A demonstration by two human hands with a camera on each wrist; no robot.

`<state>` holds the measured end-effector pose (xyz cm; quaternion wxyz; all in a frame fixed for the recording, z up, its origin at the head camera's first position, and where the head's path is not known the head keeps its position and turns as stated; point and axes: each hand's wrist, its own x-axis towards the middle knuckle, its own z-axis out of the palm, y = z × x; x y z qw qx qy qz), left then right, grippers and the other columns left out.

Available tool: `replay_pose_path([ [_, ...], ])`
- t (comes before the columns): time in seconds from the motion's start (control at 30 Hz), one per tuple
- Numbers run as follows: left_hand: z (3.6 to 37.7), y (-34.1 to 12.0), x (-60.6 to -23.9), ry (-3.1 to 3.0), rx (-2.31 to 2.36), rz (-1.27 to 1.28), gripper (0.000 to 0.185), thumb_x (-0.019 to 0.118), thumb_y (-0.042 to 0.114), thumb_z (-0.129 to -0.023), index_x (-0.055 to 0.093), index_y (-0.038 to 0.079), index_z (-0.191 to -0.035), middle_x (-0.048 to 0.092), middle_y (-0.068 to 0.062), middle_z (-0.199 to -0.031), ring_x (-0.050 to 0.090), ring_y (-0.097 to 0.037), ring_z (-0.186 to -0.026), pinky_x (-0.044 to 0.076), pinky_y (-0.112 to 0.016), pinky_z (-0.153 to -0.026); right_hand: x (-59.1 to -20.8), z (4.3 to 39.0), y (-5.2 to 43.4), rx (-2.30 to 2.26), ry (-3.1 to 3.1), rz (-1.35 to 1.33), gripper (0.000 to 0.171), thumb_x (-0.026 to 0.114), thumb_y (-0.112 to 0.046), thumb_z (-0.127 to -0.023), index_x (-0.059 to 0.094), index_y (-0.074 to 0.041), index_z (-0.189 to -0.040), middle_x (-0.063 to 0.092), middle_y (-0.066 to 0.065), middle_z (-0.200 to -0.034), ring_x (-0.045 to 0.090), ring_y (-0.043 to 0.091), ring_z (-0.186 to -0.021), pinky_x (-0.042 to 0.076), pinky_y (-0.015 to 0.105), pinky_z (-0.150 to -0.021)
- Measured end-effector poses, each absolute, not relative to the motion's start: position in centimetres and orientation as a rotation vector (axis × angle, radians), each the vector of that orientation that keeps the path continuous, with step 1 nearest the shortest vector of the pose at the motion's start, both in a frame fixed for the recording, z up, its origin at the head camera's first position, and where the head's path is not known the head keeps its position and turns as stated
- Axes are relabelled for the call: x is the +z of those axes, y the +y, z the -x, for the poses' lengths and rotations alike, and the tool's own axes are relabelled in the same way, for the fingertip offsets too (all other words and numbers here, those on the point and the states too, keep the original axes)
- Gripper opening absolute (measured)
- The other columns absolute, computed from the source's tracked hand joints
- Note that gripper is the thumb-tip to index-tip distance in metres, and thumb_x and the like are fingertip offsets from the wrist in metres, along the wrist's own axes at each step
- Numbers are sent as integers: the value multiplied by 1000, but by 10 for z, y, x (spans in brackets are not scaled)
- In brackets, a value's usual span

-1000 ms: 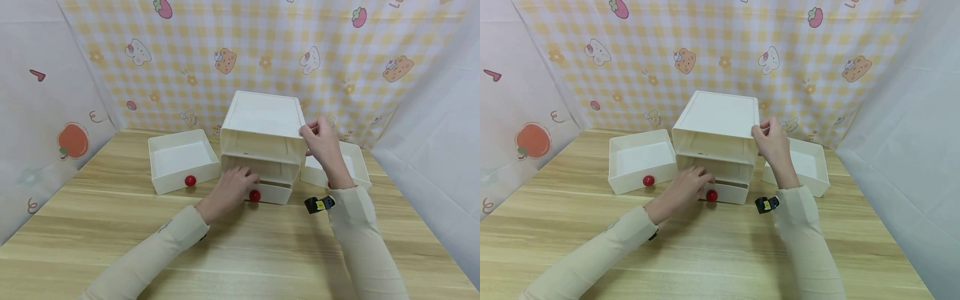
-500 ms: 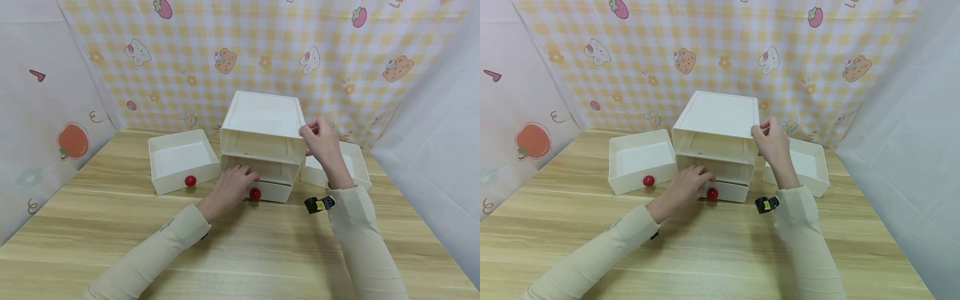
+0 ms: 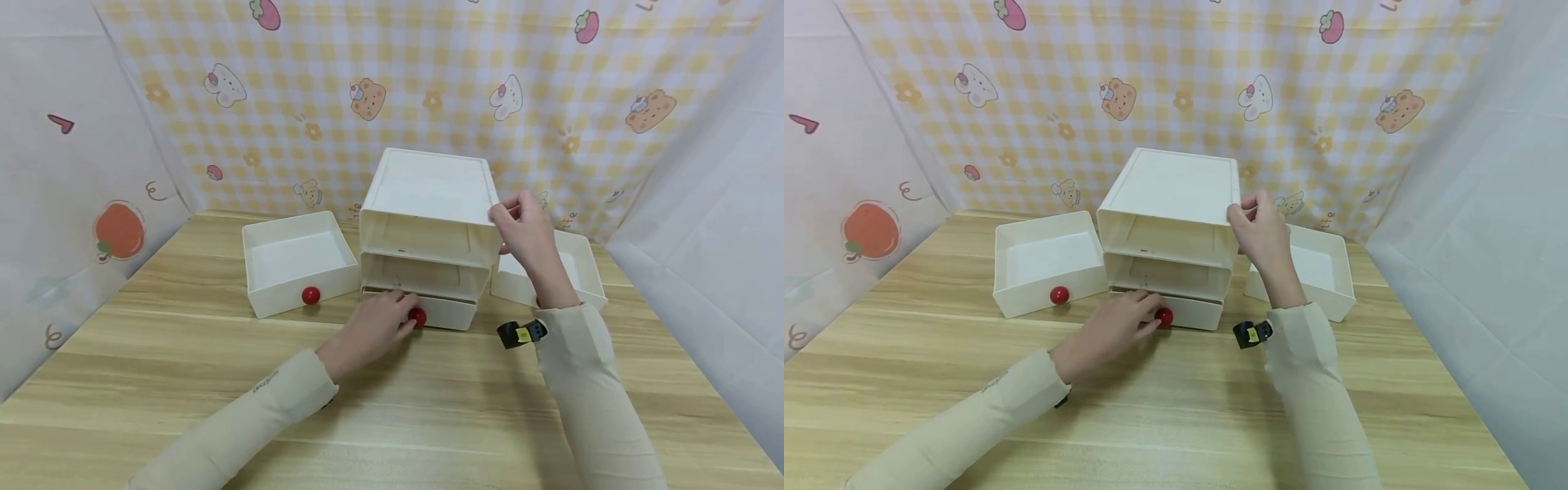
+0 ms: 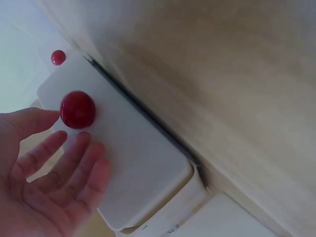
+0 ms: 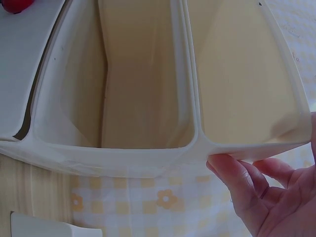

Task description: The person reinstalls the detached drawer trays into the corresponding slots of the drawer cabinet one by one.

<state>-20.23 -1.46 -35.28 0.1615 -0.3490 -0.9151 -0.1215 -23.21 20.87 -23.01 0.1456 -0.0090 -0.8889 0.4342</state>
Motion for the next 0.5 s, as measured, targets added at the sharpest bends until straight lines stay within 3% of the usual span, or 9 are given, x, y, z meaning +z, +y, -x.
replay_pose_path([
  [0.5, 204, -12, -352, -2762, -517, 942, 25, 65, 19, -87, 61, 11, -110, 67, -2, -93, 58, -11, -74, 52, -25, -67, -230, 231, 208, 1252, -2565, 27, 24, 43, -27, -88, 47, -8, -101, 51, 8, -94, 50, 19, -80, 54, 29, -55],
])
